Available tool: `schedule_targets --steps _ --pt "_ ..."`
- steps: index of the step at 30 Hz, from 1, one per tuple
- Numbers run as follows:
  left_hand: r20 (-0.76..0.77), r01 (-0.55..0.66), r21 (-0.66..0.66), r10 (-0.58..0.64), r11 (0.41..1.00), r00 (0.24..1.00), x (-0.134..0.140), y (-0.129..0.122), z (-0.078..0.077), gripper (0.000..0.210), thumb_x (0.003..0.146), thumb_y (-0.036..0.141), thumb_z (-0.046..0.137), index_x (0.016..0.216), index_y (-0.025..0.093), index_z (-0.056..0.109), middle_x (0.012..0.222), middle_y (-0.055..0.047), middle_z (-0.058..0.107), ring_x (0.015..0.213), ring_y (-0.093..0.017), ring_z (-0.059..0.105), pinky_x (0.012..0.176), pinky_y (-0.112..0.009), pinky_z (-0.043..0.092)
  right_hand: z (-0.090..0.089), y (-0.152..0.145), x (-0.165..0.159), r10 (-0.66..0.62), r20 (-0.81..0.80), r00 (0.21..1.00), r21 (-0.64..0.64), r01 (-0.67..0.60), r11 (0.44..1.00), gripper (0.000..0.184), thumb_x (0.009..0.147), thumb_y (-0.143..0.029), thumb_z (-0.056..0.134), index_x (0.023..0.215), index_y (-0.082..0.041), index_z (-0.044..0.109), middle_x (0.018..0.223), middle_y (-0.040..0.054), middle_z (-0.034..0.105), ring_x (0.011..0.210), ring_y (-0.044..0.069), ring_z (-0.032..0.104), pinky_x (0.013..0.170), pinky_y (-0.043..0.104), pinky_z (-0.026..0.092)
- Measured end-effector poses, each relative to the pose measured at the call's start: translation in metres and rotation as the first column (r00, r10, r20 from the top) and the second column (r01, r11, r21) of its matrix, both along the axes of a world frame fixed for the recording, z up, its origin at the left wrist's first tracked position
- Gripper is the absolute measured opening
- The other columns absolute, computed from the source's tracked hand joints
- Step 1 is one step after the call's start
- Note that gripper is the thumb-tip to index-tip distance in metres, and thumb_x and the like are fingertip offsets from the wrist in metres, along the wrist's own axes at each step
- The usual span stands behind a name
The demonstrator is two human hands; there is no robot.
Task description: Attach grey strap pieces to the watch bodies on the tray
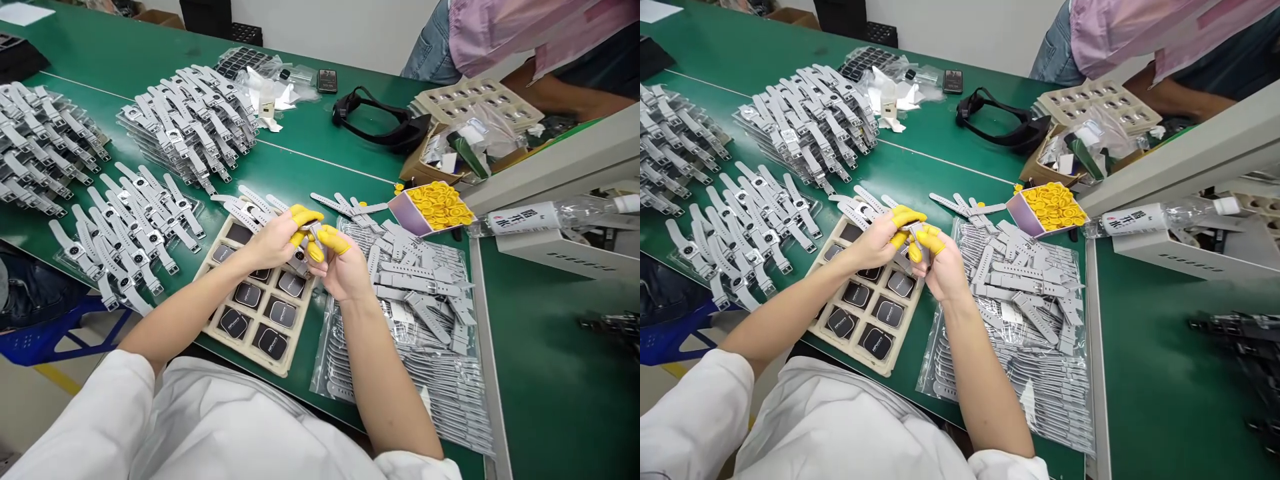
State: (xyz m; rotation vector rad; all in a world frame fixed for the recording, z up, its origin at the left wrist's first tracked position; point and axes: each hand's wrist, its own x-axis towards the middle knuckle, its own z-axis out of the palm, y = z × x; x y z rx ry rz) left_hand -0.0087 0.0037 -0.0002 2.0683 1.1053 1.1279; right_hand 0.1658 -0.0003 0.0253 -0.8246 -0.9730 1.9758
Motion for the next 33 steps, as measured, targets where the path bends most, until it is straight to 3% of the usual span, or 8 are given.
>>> schedule_targets --steps 4,12,17,21,23,26,30,33 --pt "-0.025 0.051 -0.039 -0.052 0.998 0.998 -0.004 -0.001 0.006 0.038 0.101 0.027 0.045 0.132 0.019 0.065 0.122 -0.012 0.066 0.117 -0.026 0.062 0.109 -0.046 0.050 0.000 0.003 0.003 0.015 -0.005 1.000 -0.045 -0.015 0.999 0.034 0.076 -0.041 0.084 0.079 -0.022 0.056 0.056 -0.0065 0.048 0.042 0.007 0.031 0.038 0.020 0.024" --pt "-0.239 0.056 -0.029 -0.062 0.998 0.969 -0.008 -0.002 0.012 0.035 0.098 0.025 0.047 0.124 0.015 0.068 0.111 -0.012 0.065 0.107 -0.027 0.062 0.100 -0.043 0.052 0.000 0.005 0.005 0.059 0.054 0.997 -0.142 -0.051 0.989 0.033 0.073 -0.038 0.087 0.079 -0.018 0.061 0.057 -0.0043 0.053 0.042 0.004 0.031 0.037 0.018 0.021" --pt "-0.045 0.099 -0.120 -0.105 0.988 0.993 -0.011 0.001 0.009 0.033 0.103 0.028 0.043 0.125 0.019 0.066 0.121 -0.011 0.068 0.116 -0.026 0.063 0.107 -0.044 0.050 0.000 0.004 0.003 0.045 0.061 0.997 -0.103 -0.039 0.994 0.033 0.073 -0.039 0.087 0.082 -0.019 0.063 0.057 -0.0046 0.054 0.042 0.005 0.032 0.038 0.020 0.025" --pt "0.252 0.084 -0.242 -0.021 0.967 0.967 -0.004 0.002 0.007 0.033 0.094 0.038 0.070 0.120 0.019 0.065 0.115 -0.010 0.070 0.108 -0.025 0.068 0.099 -0.041 0.055 -0.001 0.004 0.002 -0.046 0.048 0.998 -0.060 0.049 0.997 0.037 0.076 -0.048 0.085 0.083 -0.022 0.061 0.062 -0.0039 0.057 0.044 0.007 0.040 0.039 0.021 0.031" --pt "0.364 0.048 -0.290 0.063 0.956 0.929 0.001 0.002 0.006 0.037 0.087 0.046 0.080 0.107 0.019 0.066 0.102 -0.007 0.070 0.096 -0.023 0.069 0.090 -0.039 0.057 -0.001 0.003 0.003 -0.039 0.080 0.996 -0.047 0.042 0.998 0.038 0.079 -0.054 0.083 0.084 -0.023 0.062 0.061 -0.0044 0.055 0.044 0.008 0.039 0.039 0.022 0.031" --pt "0.517 -0.005 -0.346 0.195 0.938 0.833 0.002 0.006 0.005 0.046 0.080 0.057 0.084 0.098 0.020 0.062 0.097 -0.005 0.070 0.091 -0.021 0.070 0.082 -0.036 0.059 -0.001 0.003 0.006 0.081 0.136 0.987 -0.053 -0.075 0.996 0.042 0.085 -0.062 0.077 0.085 -0.022 0.064 0.059 -0.0054 0.049 0.042 0.006 0.030 0.037 0.021 0.024" --pt "0.646 -0.145 -0.465 0.447 0.873 0.619 -0.014 0.017 0.004 0.043 0.090 0.057 0.075 0.106 0.024 0.053 0.111 -0.004 0.074 0.087 -0.018 0.075 0.072 -0.030 0.060 0.001 0.007 0.015 0.230 0.268 0.936 -0.087 -0.214 0.973 0.046 0.087 -0.065 0.074 0.083 -0.020 0.065 0.059 -0.0041 0.049 0.041 0.005 0.026 0.036 0.021 0.018" --pt "0.638 -0.236 -0.540 0.575 0.808 0.512 -0.024 0.023 0.004 0.033 0.096 0.047 0.068 0.113 0.024 0.051 0.120 -0.006 0.075 0.074 -0.014 0.073 0.062 -0.026 0.059 0.001 0.011 0.020 0.173 0.326 0.930 -0.021 -0.176 0.984 0.043 0.088 -0.060 0.075 0.079 -0.020 0.064 0.062 -0.0021 0.055 0.042 0.006 0.033 0.037 0.021 0.025"
